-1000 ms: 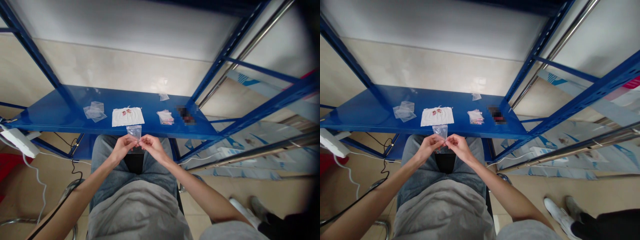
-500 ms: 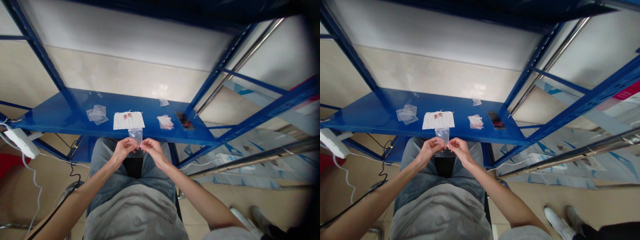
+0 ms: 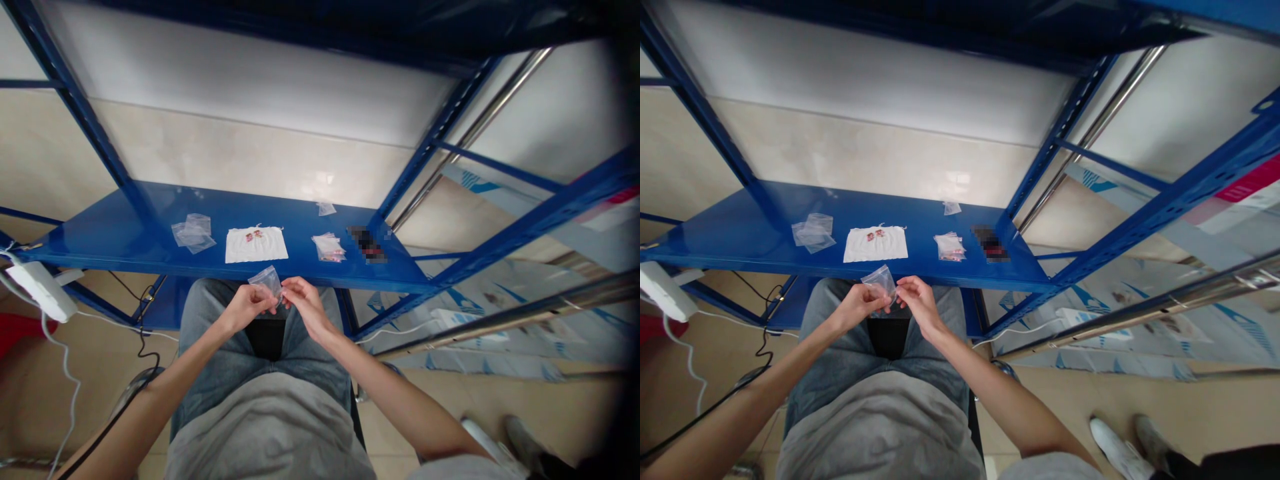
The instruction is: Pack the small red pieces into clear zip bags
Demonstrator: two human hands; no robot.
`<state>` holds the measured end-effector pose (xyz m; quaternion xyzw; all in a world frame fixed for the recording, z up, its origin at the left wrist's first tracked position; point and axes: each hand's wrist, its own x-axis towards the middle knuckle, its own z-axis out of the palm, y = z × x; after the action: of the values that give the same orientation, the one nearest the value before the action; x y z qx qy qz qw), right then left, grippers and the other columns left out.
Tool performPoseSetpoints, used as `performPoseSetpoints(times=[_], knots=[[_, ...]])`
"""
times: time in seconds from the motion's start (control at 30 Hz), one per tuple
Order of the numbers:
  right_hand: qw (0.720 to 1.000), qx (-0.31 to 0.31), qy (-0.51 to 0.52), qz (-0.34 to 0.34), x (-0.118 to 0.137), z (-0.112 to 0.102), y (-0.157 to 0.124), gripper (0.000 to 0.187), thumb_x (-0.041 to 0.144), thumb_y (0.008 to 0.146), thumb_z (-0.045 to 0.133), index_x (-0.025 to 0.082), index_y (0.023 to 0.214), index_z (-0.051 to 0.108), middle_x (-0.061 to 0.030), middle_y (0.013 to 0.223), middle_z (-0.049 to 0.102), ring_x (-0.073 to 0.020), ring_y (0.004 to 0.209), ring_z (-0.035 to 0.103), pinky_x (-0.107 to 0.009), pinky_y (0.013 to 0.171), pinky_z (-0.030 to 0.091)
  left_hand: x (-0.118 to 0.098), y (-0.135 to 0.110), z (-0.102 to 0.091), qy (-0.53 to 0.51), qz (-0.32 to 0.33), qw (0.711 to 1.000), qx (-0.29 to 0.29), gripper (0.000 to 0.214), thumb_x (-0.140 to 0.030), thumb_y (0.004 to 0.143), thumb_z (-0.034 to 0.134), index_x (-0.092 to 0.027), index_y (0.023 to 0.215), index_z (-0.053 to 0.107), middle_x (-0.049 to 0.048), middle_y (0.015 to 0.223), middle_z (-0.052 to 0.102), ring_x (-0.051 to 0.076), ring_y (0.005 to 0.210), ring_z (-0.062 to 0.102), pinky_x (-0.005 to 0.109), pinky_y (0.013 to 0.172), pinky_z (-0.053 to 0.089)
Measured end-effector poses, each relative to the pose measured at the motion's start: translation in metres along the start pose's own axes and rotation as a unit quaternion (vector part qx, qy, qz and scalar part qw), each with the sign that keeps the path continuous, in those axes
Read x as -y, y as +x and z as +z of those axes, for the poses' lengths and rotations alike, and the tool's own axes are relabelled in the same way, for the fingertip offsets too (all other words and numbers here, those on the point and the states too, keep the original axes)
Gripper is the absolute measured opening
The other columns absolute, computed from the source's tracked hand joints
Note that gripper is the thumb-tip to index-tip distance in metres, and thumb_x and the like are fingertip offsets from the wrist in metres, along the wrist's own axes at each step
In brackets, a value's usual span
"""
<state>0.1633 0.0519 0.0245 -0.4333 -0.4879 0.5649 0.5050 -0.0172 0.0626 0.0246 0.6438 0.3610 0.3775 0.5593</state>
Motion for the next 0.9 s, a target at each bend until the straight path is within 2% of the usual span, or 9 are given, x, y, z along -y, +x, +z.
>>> performPoseSetpoints(times=[0.17, 0.4, 0.57, 0.77, 0.9], knots=[[1.000, 0.000, -0.003, -0.001, -0.001, 0.000, 0.000, 0.025, 0.037, 0.077, 0.069, 0.019, 0.091, 0.061, -0.0002, 0.075, 0.062, -0.0140, 0.066, 0.058, -0.025, 0.057, 0.043, 0.002, -0.002, 0.004, -0.016, -0.005, 1.000, 0.009, 0.034, -0.045, 0.083, 0.065, -0.013, 0.078, 0.070, 0.0084, 0.072, 0.070, 0.016, 0.064, 0.063, 0.025, 0.059, 0.045], [0.998, 0.050, -0.048, -0.004, 0.006, -0.003, -0.001, 0.027, 0.043, 0.078, 0.071, 0.019, 0.079, 0.059, 0.0004, 0.074, 0.061, -0.0140, 0.070, 0.057, -0.024, 0.061, 0.043, -0.002, -0.001, 0.007, -0.092, -0.041, 0.993, -0.069, 0.030, -0.045, 0.080, 0.068, -0.015, 0.081, 0.065, 0.0028, 0.065, 0.065, 0.013, 0.059, 0.058, 0.023, 0.058, 0.044], [0.994, 0.068, -0.084, -0.036, 0.007, -0.001, -0.002, 0.027, 0.045, 0.083, 0.065, 0.019, 0.076, 0.061, 0.0003, 0.075, 0.062, -0.0140, 0.070, 0.055, -0.025, 0.064, 0.041, -0.004, -0.002, 0.004, -0.092, -0.029, 0.993, -0.064, 0.034, -0.048, 0.083, 0.064, -0.015, 0.077, 0.066, 0.0042, 0.073, 0.066, 0.013, 0.065, 0.057, 0.023, 0.063, 0.043], [0.994, 0.040, -0.087, -0.055, 0.010, -0.002, -0.002, 0.025, 0.043, 0.087, 0.060, 0.020, 0.079, 0.064, -0.0004, 0.074, 0.062, -0.0148, 0.070, 0.056, -0.026, 0.065, 0.042, 0.000, -0.001, -0.001, -0.089, -0.013, 0.995, -0.054, 0.031, -0.045, 0.083, 0.066, -0.014, 0.078, 0.066, 0.0034, 0.073, 0.065, 0.013, 0.065, 0.055, 0.024, 0.063, 0.042], [0.998, 0.022, -0.059, -0.031, 0.011, -0.003, 0.000, 0.023, 0.043, 0.084, 0.064, 0.020, 0.086, 0.067, -0.0012, 0.077, 0.064, -0.0145, 0.069, 0.056, -0.026, 0.063, 0.042, 0.003, 0.000, -0.005, -0.087, -0.013, 0.993, -0.074, 0.030, -0.044, 0.080, 0.069, -0.015, 0.081, 0.066, 0.0028, 0.071, 0.065, 0.013, 0.064, 0.056, 0.024, 0.063, 0.043]])
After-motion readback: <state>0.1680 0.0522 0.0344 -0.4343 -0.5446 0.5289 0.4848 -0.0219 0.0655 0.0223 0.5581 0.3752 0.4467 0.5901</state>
